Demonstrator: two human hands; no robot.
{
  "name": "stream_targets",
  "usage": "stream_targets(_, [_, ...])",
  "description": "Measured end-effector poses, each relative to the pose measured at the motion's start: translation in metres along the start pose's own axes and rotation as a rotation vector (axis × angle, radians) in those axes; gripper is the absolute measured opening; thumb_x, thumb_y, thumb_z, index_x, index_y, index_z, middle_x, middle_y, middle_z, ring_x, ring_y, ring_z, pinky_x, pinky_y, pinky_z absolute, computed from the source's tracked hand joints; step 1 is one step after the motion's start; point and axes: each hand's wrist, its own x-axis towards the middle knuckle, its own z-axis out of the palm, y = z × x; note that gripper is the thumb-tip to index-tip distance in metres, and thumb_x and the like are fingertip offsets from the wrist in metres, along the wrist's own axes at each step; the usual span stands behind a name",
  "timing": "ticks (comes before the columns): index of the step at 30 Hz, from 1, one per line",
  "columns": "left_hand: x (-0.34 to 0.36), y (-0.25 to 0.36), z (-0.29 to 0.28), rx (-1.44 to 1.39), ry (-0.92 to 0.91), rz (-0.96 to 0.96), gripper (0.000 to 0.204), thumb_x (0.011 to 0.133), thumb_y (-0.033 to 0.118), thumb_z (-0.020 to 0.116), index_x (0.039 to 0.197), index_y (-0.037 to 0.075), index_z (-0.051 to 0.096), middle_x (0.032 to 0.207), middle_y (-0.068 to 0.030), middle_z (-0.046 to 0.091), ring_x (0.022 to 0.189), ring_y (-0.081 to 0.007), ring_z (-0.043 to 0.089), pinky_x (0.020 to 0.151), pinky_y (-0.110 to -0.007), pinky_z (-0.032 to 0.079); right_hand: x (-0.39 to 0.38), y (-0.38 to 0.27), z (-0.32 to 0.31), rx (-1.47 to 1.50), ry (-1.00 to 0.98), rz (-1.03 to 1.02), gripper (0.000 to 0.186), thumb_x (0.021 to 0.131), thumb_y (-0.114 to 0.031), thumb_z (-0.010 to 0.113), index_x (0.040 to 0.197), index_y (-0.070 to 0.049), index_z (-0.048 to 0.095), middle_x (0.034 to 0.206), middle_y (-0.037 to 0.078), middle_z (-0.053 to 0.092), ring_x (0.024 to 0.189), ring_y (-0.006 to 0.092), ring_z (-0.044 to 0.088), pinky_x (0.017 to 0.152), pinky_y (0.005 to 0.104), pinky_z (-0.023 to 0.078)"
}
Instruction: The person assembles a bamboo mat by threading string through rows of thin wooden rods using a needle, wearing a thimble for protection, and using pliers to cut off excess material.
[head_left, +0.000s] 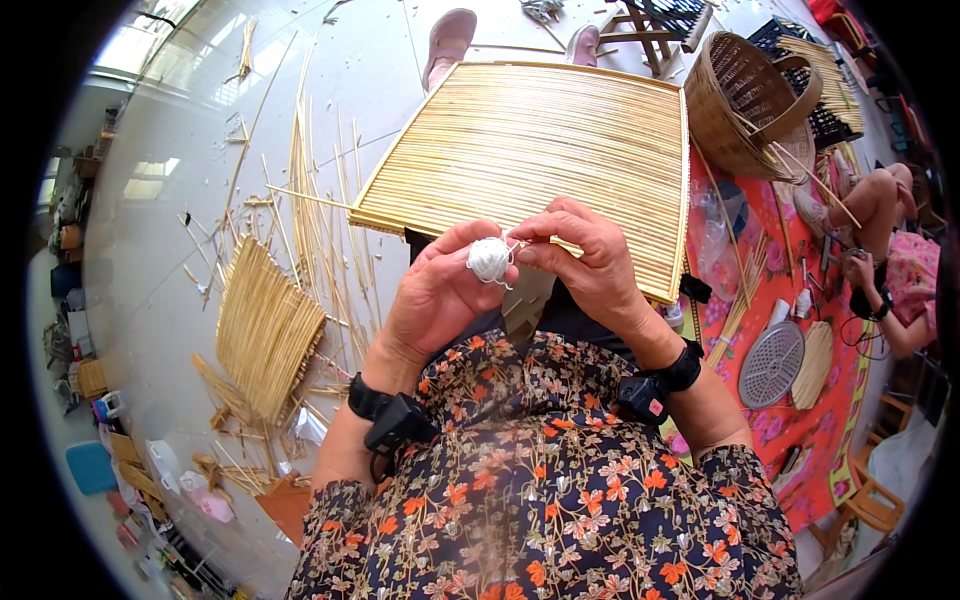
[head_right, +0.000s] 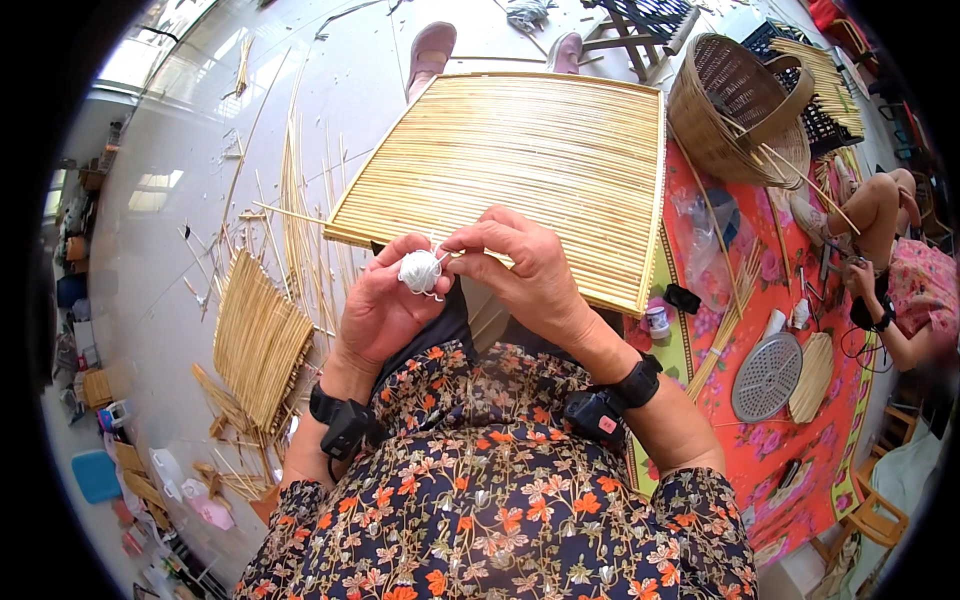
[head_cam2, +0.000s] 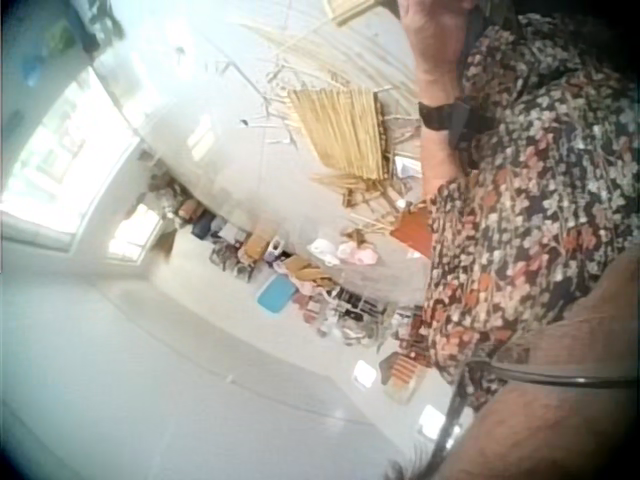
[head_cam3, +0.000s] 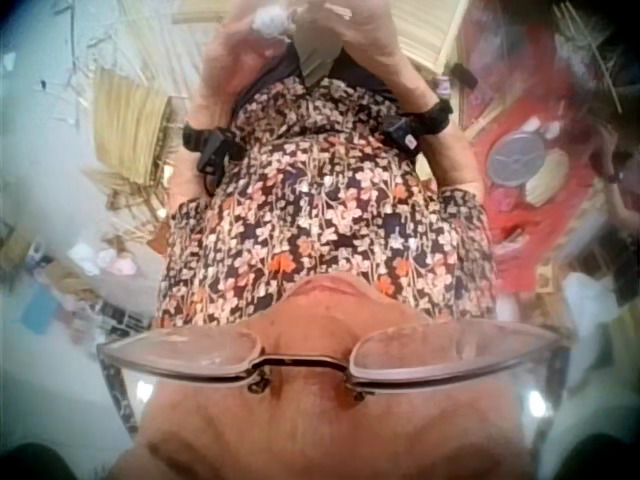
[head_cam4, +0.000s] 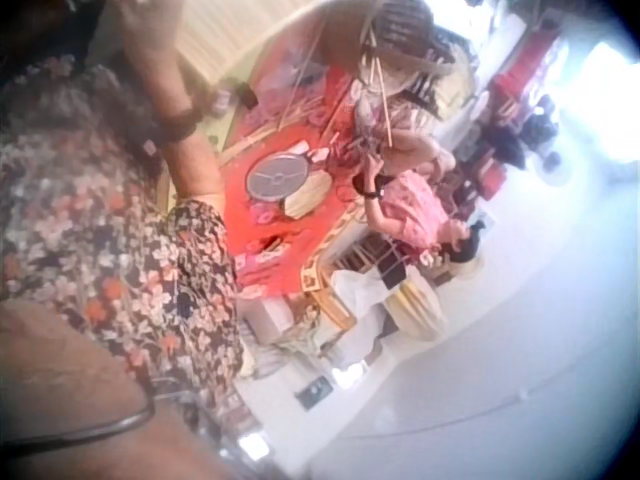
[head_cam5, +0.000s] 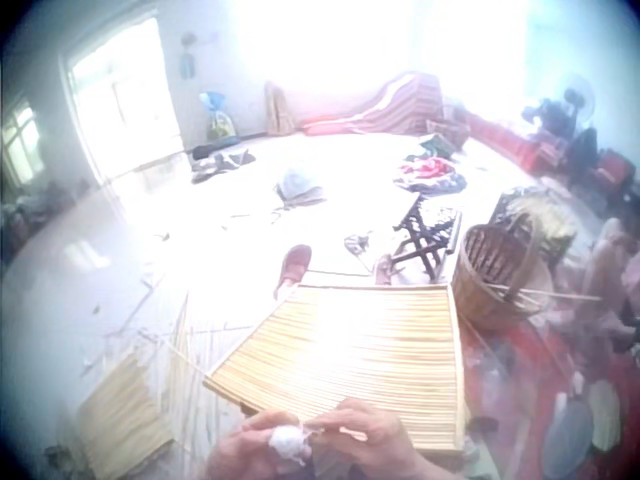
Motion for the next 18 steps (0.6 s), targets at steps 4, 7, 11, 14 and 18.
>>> stream_targets(4, [0.001,-0.018,0.004,-0.193,-0.019,-0.004,0.042,0.105,0.029,0.06,0.136,0.002,0.053,0.125,-0.0143,0.061,0.103,-0.0233,0.063,0.071,-0.028,0.053,-0.008,-0.002,-0.002,-0.084,-0.003,0.018,0.018,0.085,-0.004,0.077,0.103,-0.003,0.077,0.085,0.007,0.067,0.079,0.0184,0.067,0.071,0.0308,0.052])
stream_targets(7, [0.006,-0.025,0.0,-0.204,-0.054,0.019,0.041,0.105,0.031,0.06,0.135,0.003,0.053,0.125,-0.0139,0.061,0.097,-0.0192,0.06,0.066,-0.024,0.05,-0.014,-0.001,0.0,-0.043,0.044,0.078,0.014,0.085,-0.003,0.077,0.099,-0.002,0.077,0.084,0.007,0.066,0.078,0.0179,0.066,0.069,0.0298,0.052])
stream_targets(11, [0.005,-0.027,0.0,-0.076,-0.01,0.025,0.038,0.104,0.024,0.061,0.135,0.003,0.052,0.125,-0.0136,0.06,0.094,-0.0148,0.059,0.065,-0.021,0.049,-0.021,0.004,0.005,-0.008,0.111,0.13,0.009,0.085,-0.002,0.077,0.094,-0.001,0.076,0.081,0.006,0.064,0.076,0.0169,0.063,0.068,0.0282,0.05])
stream_targets(14, [-0.001,-0.024,-0.001,-0.051,0.06,0.035,0.037,0.104,0.023,0.061,0.134,0.004,0.052,0.123,-0.0123,0.058,0.093,-0.0144,0.058,0.065,-0.02,0.049,-0.025,0.004,0.0,0.054,0.08,0.198,0.005,0.088,0.0,0.074,0.092,0.001,0.073,0.084,0.004,0.064,0.077,0.0129,0.062,0.071,0.0265,0.049])
stream_targets(18, [-0.012,-0.016,-0.028,-0.069,0.051,0.094,0.037,0.104,0.022,0.061,0.135,0.004,0.051,0.119,-0.0107,0.057,0.091,-0.0142,0.058,0.064,-0.021,0.049,-0.026,-0.005,-0.006,0.501,0.073,0.358,0.004,0.094,-0.001,0.069,0.097,0.002,0.069,0.088,0.0,0.063,0.084,0.0086,0.064,0.076,0.0224,0.051])
